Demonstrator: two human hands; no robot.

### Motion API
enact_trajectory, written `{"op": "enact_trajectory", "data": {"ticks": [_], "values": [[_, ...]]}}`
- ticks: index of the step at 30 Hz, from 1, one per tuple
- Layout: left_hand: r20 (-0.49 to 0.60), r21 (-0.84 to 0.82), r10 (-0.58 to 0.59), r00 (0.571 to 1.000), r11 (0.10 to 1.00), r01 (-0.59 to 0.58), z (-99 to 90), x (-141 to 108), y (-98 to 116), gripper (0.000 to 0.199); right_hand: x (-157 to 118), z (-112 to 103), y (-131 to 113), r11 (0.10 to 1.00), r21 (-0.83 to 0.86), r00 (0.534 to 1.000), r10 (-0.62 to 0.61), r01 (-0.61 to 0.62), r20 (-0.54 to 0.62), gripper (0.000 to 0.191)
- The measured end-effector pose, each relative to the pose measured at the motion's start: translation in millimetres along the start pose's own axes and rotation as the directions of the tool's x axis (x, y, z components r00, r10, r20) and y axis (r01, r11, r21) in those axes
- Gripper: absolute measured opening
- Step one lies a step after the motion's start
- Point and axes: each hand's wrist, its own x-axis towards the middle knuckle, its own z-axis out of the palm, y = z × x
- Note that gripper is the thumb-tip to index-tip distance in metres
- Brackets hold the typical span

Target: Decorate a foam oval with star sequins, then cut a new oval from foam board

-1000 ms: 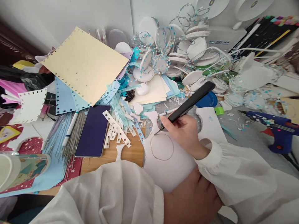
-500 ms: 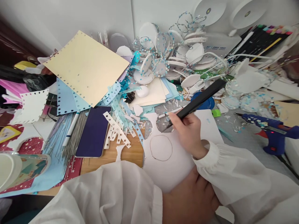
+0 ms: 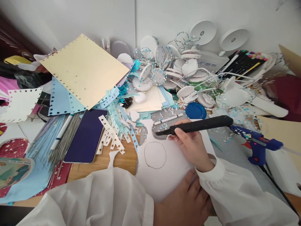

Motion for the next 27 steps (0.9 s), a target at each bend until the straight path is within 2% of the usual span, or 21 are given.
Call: {"op": "enact_trajectory", "data": {"ticks": [3,7,13,27], "values": [[-0.011,0.005,-0.010,1.000,1.000,0.010,2.5,-1,2,0.043,-2,2,1,0.994,-0.108,0.998,-0.023,0.029,0.052,0.021],[-0.011,0.003,-0.036,0.999,0.999,0.036,1.4,-1,2,0.043,-3,4,-1,0.967,-0.250,0.996,-0.022,0.043,0.086,0.034],[-0.004,-0.002,-0.031,1.000,1.000,0.031,-2.0,0,1,0.043,-1,11,-5,0.975,-0.222,0.996,0.048,-0.031,0.072,0.039],[0.021,0.006,-0.007,1.000,1.000,0.007,-3.4,0,0,0.042,-1,14,-8,0.970,-0.244,0.994,0.031,-0.005,0.104,0.040]]}}
